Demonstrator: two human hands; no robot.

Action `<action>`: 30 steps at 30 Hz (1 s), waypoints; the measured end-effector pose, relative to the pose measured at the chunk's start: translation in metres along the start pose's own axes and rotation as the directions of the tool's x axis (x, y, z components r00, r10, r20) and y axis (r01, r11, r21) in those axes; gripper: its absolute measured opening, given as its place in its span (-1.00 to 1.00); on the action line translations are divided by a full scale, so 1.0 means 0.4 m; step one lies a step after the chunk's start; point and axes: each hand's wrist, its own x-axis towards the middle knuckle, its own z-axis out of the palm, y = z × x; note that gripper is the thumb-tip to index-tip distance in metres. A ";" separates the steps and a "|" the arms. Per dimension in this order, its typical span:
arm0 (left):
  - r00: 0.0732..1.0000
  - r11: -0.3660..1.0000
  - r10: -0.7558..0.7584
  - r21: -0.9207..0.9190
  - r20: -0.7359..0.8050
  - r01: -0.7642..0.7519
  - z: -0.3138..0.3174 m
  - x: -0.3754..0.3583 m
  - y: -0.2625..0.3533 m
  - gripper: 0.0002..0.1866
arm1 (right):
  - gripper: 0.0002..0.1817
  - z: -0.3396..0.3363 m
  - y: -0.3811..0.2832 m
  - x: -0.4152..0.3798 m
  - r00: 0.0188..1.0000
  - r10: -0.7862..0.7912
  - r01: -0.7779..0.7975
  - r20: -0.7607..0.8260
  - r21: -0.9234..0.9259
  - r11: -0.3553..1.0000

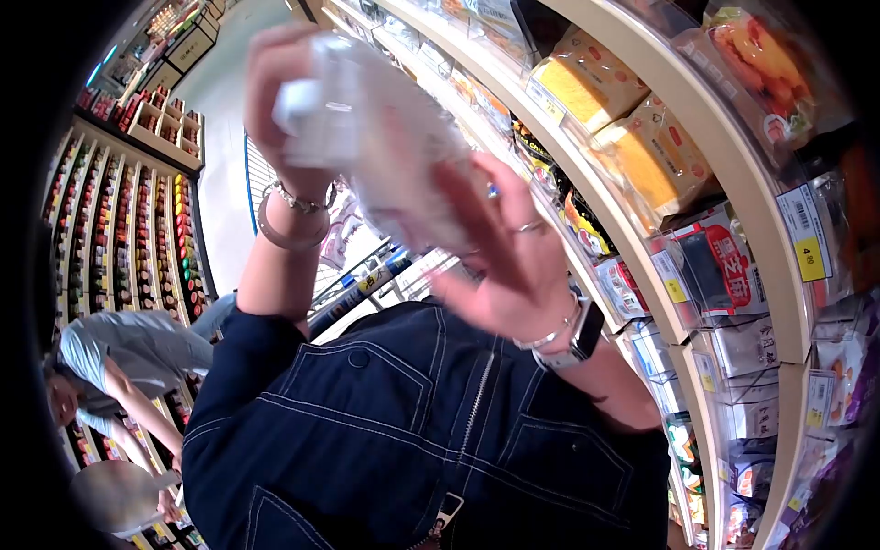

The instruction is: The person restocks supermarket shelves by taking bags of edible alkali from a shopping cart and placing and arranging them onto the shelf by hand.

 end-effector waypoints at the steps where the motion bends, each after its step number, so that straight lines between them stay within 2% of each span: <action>1: 0.990 0.982 -0.121 -0.156 -0.073 0.108 0.004 0.002 -0.001 -0.79 | -0.28 -0.018 -0.017 0.005 0.992 -0.103 0.098 0.067 0.080 0.992; 3: 0.927 0.804 -0.350 -0.553 -0.138 0.221 0.018 0.005 0.001 -0.81 | -0.15 -0.054 -0.038 0.012 0.975 -0.195 0.162 0.103 0.265 0.950; 4: 0.901 0.666 -0.415 -0.718 -0.129 0.204 0.030 0.011 0.000 -0.82 | -0.14 -0.065 -0.030 0.005 0.987 -0.096 0.030 0.128 0.442 0.896; 5: 0.887 0.506 -0.452 -0.847 -0.097 0.165 0.043 0.019 0.002 -0.83 | -0.13 -0.062 -0.035 0.007 0.995 0.092 -0.094 0.028 0.463 0.882; 6: 0.889 0.354 -0.452 -0.929 -0.069 0.108 0.063 0.020 0.011 -0.84 | -0.13 -0.059 -0.040 0.009 0.958 0.276 -0.201 -0.074 0.513 0.835; 8: 0.912 0.084 -0.411 -0.996 0.003 0.041 0.113 0.023 0.024 -0.84 | -0.11 -0.042 -0.021 0.011 0.912 0.389 -0.347 0.129 0.747 0.566; 9: 0.928 -0.055 -0.371 -0.998 0.035 0.015 0.148 0.021 0.029 -0.84 | -0.07 -0.029 -0.023 0.000 0.899 0.365 -0.385 0.242 0.833 0.397; 10: 0.947 -0.167 -0.317 -0.986 0.059 0.005 0.183 0.016 0.041 -0.83 | -0.05 -0.035 -0.048 -0.002 0.885 0.315 -0.433 0.343 0.856 0.282; 12: 0.983 -0.339 -0.180 -0.941 0.043 -0.021 0.235 -0.005 0.080 -0.81 | 0.03 -0.058 -0.058 -0.026 0.774 0.203 -0.618 0.600 0.785 0.036; 13: 0.995 -0.397 -0.099 -0.917 0.019 -0.022 0.262 -0.008 0.104 -0.84 | 0.13 -0.056 -0.082 -0.055 0.844 0.156 -0.535 0.514 0.830 0.159; 14: 0.999 -0.450 -0.022 -0.893 -0.025 -0.032 0.284 -0.011 0.120 -0.86 | 0.16 -0.053 -0.105 -0.064 0.870 0.187 -0.483 0.456 0.865 0.137; 16: 0.999 -0.446 -0.010 -0.894 0.044 0.035 0.277 -0.026 0.151 -0.89 | 0.09 -0.074 -0.123 -0.069 0.815 0.216 -0.577 0.538 0.788 0.215; 17: 0.998 -0.443 0.013 -0.894 0.066 0.064 0.272 -0.027 0.164 -0.89 | 0.02 -0.076 -0.134 -0.084 0.802 0.262 -0.589 0.537 0.784 0.194; 20: 0.967 -0.371 -0.125 -0.915 0.221 0.161 0.236 -0.038 0.228 -0.88 | -0.04 -0.087 -0.146 -0.109 0.783 0.237 -0.620 0.575 0.754 0.217; 23: 0.868 -0.213 -0.363 -0.937 0.340 0.278 0.206 -0.036 0.298 -0.84 | -0.11 -0.084 -0.143 -0.128 0.815 0.219 -0.577 0.536 0.782 0.235; 25: 0.919 -0.242 -0.240 -0.936 0.314 0.257 0.238 -0.042 0.253 -0.84 | -0.12 -0.086 -0.144 -0.137 0.822 0.252 -0.562 0.511 0.797 0.221; 27: 0.889 -0.242 -0.265 -0.918 0.374 0.314 0.255 -0.068 0.241 -0.71 | -0.13 -0.088 -0.154 -0.149 0.815 0.327 -0.549 0.478 0.818 0.174; 29: 0.748 -0.226 -0.440 -0.868 0.496 0.443 0.235 -0.110 0.244 -0.57 | -0.14 -0.092 -0.144 -0.171 0.803 0.411 -0.523 0.432 0.841 0.139; 30: 0.632 -0.394 -0.448 -0.774 0.633 0.496 0.198 -0.157 0.205 -0.45 | -0.15 -0.093 -0.135 -0.182 0.793 0.452 -0.510 0.409 0.851 0.124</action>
